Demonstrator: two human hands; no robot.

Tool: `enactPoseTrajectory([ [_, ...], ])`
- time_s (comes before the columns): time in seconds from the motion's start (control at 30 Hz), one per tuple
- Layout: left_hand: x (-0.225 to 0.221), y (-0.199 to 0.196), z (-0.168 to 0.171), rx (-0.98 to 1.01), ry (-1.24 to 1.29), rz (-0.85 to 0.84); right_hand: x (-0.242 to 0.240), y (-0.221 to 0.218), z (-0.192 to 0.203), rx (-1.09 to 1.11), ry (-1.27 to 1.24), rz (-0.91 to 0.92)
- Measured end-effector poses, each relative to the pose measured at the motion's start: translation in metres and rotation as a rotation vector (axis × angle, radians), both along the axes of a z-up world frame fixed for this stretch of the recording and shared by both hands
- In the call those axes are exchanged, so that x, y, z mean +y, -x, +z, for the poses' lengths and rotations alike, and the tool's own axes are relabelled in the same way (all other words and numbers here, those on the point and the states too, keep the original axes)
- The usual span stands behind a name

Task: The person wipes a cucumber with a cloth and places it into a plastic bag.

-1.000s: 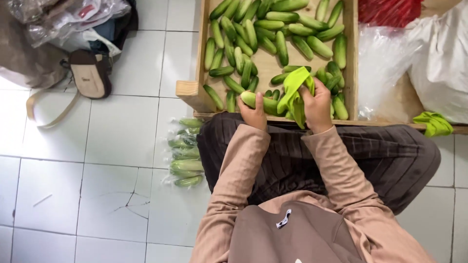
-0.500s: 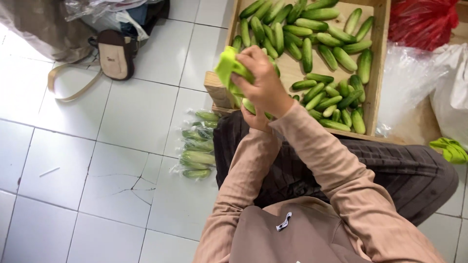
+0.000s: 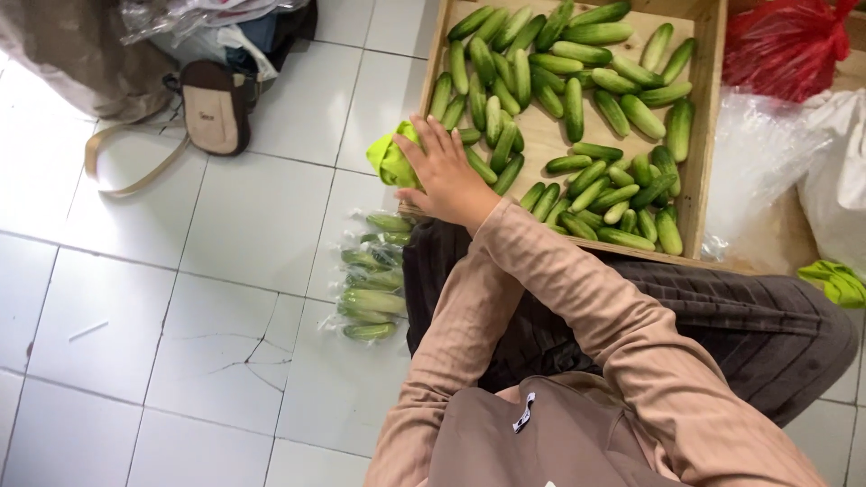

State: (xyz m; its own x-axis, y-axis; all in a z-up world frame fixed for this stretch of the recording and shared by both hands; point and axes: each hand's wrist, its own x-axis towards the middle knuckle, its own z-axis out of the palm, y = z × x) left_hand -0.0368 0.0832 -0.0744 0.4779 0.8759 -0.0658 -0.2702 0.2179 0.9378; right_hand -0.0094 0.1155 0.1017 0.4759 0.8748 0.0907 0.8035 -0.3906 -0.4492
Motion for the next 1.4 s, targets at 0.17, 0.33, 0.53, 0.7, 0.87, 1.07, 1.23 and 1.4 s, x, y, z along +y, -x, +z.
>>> enactPoseTrajectory([
  [0.17,-0.028,0.003,-0.005,0.014,0.035,-0.078,-0.077,-0.001,0.028,0.079,-0.311,-0.071],
  [0.33,-0.054,-0.005,-0.010,0.020,0.030,-0.205,-0.189,-0.007,-0.021,0.241,-0.307,-0.322],
  [0.53,-0.120,-0.024,-0.018,0.135,-0.082,-0.458,-0.280,0.004,-0.069,0.801,-0.295,-0.571],
  [0.7,-0.163,-0.035,-0.012,0.258,-0.170,-0.788,-0.335,-0.002,-0.066,0.909,-0.321,-0.660],
  [0.87,-0.206,-0.069,-0.088,0.266,-0.440,-0.982,-0.389,-0.010,-0.082,0.833,-0.239,-0.810],
  [1.07,-0.261,-0.127,-0.084,0.310,-0.482,-0.976,-0.436,-0.012,-0.046,0.618,-0.017,-1.078],
  [1.23,-0.308,-0.157,-0.127,0.579,-1.170,-1.021,-0.464,-0.025,-0.072,0.474,-0.078,-1.217],
  [1.4,-0.355,-0.181,-0.200,0.113,-1.785,-0.907,-0.468,-0.026,-0.090,0.487,-0.286,-1.321],
])
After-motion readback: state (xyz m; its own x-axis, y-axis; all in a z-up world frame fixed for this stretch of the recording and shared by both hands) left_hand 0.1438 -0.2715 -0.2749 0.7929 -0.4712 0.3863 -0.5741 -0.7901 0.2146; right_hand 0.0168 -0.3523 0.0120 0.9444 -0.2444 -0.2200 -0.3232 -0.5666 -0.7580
